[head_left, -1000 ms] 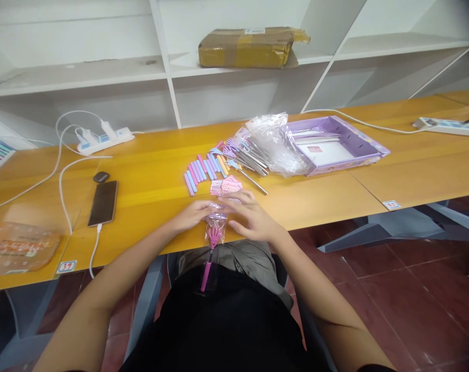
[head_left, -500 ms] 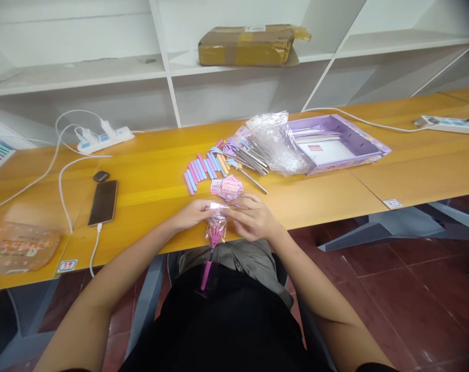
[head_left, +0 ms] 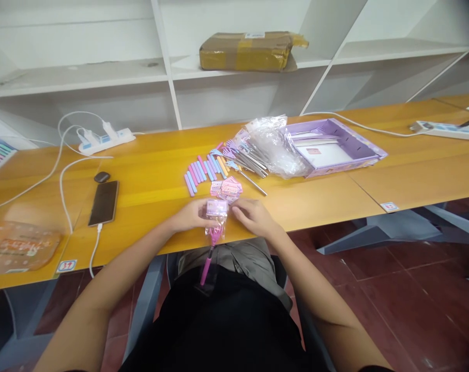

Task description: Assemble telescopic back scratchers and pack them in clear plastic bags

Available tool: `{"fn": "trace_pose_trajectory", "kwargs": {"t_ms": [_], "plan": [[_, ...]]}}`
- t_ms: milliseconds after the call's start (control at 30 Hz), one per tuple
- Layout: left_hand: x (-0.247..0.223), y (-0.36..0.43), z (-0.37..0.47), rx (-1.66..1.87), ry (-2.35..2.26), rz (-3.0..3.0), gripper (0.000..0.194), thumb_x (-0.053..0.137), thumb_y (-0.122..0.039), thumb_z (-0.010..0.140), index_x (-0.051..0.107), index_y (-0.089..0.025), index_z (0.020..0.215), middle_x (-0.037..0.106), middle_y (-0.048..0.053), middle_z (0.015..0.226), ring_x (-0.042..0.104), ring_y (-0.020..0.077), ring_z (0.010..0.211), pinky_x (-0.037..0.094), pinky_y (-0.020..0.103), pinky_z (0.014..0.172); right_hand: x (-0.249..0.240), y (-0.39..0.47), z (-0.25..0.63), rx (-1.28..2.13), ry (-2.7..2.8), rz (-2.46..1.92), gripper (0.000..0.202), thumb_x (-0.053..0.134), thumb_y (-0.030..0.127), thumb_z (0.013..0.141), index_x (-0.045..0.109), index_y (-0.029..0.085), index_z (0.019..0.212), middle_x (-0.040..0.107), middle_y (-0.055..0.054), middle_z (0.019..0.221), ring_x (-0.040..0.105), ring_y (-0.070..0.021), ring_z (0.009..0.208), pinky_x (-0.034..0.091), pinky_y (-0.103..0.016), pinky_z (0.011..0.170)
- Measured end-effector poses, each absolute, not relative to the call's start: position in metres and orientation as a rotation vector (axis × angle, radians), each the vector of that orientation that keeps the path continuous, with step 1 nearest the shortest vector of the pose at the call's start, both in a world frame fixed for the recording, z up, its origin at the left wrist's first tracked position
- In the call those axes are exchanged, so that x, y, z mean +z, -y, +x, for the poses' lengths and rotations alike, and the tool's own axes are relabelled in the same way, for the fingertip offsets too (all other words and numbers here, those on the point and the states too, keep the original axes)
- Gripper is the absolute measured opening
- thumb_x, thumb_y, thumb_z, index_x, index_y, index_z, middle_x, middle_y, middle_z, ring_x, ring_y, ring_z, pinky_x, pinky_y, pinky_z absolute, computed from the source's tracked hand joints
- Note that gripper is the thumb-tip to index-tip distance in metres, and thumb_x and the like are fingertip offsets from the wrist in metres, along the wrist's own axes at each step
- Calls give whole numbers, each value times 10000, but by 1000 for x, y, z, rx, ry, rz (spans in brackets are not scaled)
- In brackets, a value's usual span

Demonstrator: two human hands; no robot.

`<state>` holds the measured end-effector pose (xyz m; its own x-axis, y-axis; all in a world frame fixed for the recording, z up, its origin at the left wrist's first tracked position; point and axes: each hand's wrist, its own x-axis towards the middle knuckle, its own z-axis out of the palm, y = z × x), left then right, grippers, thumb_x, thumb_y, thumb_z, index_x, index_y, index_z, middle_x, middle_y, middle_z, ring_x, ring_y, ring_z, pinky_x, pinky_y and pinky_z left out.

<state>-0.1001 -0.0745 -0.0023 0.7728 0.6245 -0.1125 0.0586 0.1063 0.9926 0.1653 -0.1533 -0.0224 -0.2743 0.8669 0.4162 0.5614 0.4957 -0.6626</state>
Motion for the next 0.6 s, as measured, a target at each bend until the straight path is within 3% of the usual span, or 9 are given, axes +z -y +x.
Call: {"fn": "trace_pose_trajectory", "kwargs": {"t_ms": [67, 133, 200, 267, 400, 533, 600], "plan": [[-2, 70, -101, 650, -649, 1330, 705, 1093, -337, 652, 769, -152, 1250, 849, 116, 1140, 801, 223, 984, 626, 361, 929, -11, 159, 158, 898, 1946, -1139, 385, 604, 551, 1134, 759, 212, 1035, 788, -53, 903, 706, -214, 793, 573, -366, 764], [-2, 66, -102, 843, -693, 1247, 715, 1100, -372, 647, 761, -157, 1239, 845, 88, 1092, 787, 207, 952, 617, 340, 905, -2, 165, 150, 1282, 1945, -1034, 405, 769, 612, 1037, 755, 209, 1081, 803, -30, 920, 733, -199, 803, 602, -334, 758], [-1, 63, -101, 997, -713, 1182, 693, 1096, -388, 659, 758, -171, 1223, 842, 71, 1101, 779, 203, 989, 609, 333, 937, 2, 170, 141, 1496, 1911, -960, 442, 862, 602, 967, 749, 206, 1129, 823, -31, 987, 758, -191, 830, 631, -328, 783], [1, 62, -101, 1081, -712, 1134, 684, 1097, -389, 663, 750, -188, 1218, 841, 69, 1165, 776, 206, 1071, 596, 330, 998, 0, 172, 134, 1559, 1833, -960, 427, 847, 591, 982, 736, 205, 1125, 823, -38, 1028, 771, -193, 861, 650, -343, 817], [4, 62, -101, 1081, -664, 1075, 678, 1041, -496, 744, 707, -207, 1258, 829, 101, 1282, 782, 202, 1068, 594, 331, 974, -11, 166, 139, 1442, 1719, -1056, 394, 812, 562, 1006, 708, 205, 1133, 800, -39, 975, 778, -222, 890, 664, -391, 844], [5, 63, -103, 995, -657, 1057, 537, 896, -534, 876, 659, -190, 1214, 830, 142, 1287, 772, 170, 887, 592, 344, 883, -1, 151, 188, 984, 1645, -1263, 611, 746, 498, 1037, 585, 231, 1563, 788, -51, 1001, 758, -250, 864, 660, -445, 805], [5, 64, -103, 951, -686, 1071, 492, 870, -496, 889, 649, -190, 1206, 838, 129, 1234, 752, 152, 811, 571, 324, 819, 20, 139, 230, 661, 1551, -1466, 701, 724, 454, 1046, 506, 219, 1670, 777, -65, 989, 742, -266, 858, 639, -469, 816]]}}
